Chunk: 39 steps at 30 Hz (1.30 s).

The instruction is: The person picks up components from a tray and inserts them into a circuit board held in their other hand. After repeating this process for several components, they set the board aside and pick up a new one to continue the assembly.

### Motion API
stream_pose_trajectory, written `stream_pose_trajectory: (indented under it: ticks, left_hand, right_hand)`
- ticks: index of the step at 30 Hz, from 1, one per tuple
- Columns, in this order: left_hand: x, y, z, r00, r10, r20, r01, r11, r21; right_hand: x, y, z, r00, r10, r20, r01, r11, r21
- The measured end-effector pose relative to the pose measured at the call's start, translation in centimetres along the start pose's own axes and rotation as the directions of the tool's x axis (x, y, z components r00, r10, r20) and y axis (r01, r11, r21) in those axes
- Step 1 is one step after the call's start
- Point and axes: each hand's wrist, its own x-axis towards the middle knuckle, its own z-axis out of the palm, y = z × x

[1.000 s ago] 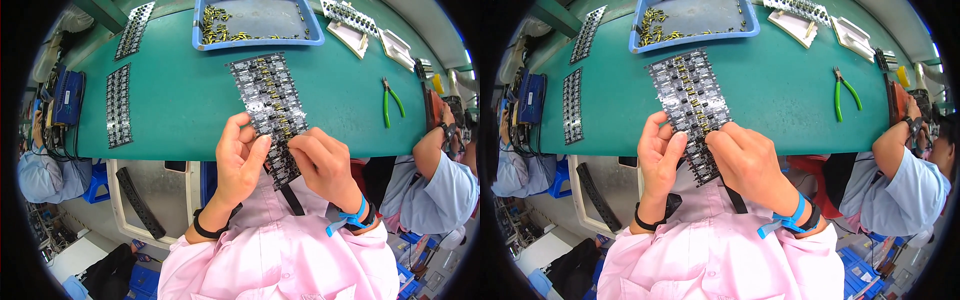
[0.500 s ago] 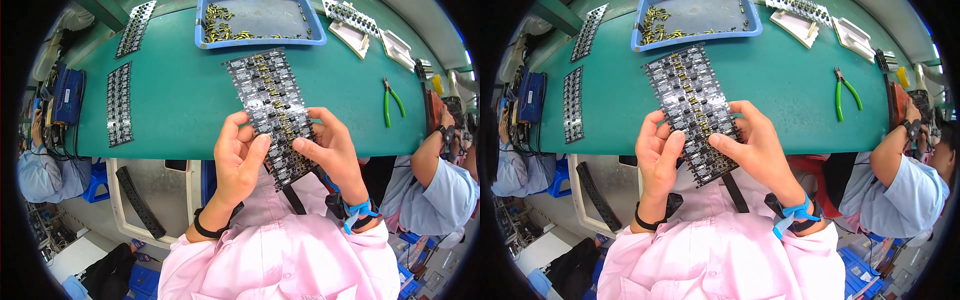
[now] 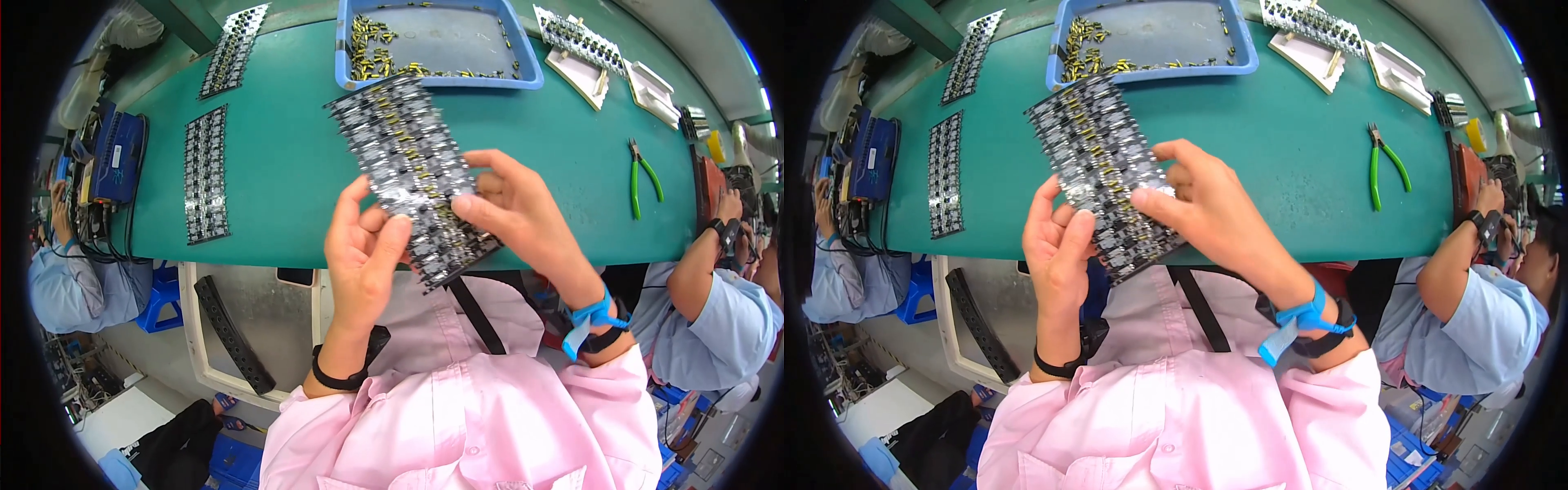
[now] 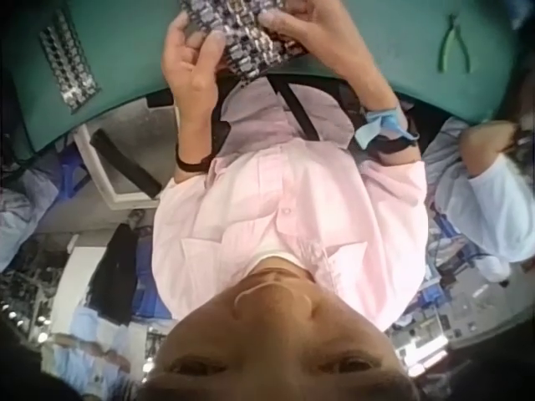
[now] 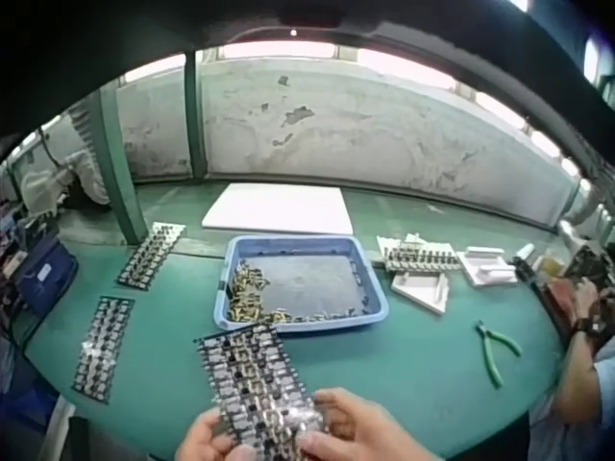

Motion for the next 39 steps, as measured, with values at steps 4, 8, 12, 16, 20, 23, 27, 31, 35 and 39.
stream_pose_trajectory:
  ticks: [4,8,12,16,20,23,27,31,35,39]
  left_hand:
    - [0.9,0.5,-1.6,0.994,0.043,-0.099,-0.041,0.999,0.015]
    - [1.1,0.7,-2.1,0.988,0.069,-0.137,-0.063,0.997,0.048]
    - [1.3,1.1,-1.1,0.985,0.073,-0.156,-0.064,0.996,0.058]
    - [1.5,1.3,-1.1,0.981,0.082,-0.176,-0.07,0.995,0.074]
    - [1.5,1.5,-0.9,0.984,0.083,-0.158,-0.071,0.994,0.083]
    - [1.1,1.2,-0.6,0.986,0.086,-0.145,-0.074,0.994,0.086]
    - [0.1,1.3,-0.9,0.984,0.089,-0.155,-0.079,0.994,0.073]
    - [-0.4,2.1,-1.2,0.991,0.074,-0.11,-0.07,0.997,0.04]
    - [-2.4,1.6,0.1,0.996,0.078,-0.053,-0.076,0.997,0.033]
    - [-4.4,0.9,2.5,0.998,0.062,-0.012,-0.062,0.997,0.046]
  right_hand:
    - [4.2,-2.6,-2.0,0.961,-0.276,-0.018,0.245,0.88,-0.407]
    - [11.5,-4.3,-3.4,0.846,-0.516,0.131,0.415,0.485,-0.77]
    - [16.1,-3.7,-2.0,0.805,-0.547,0.229,0.43,0.273,-0.86]
    - [17.5,-4.0,-0.3,0.906,-0.387,0.171,0.299,0.298,-0.907]
    - [19.4,-3.6,-1.8,0.89,-0.436,0.134,0.254,0.228,-0.94]
    - [20.6,-2.4,-4.8,0.84,-0.522,0.149,0.41,0.43,-0.805]
    - [16.2,-5.7,-3.4,0.987,-0.154,-0.041,0.145,0.974,-0.176]
    - [14.3,-5.7,-2.6,0.981,-0.189,-0.037,0.182,0.974,-0.137]
    - [8.8,-6.1,-2.7,0.962,-0.268,0.049,0.27,0.962,-0.03]
    - [0.6,-6.1,-3.6,0.938,-0.334,0.092,0.339,0.939,-0.049]
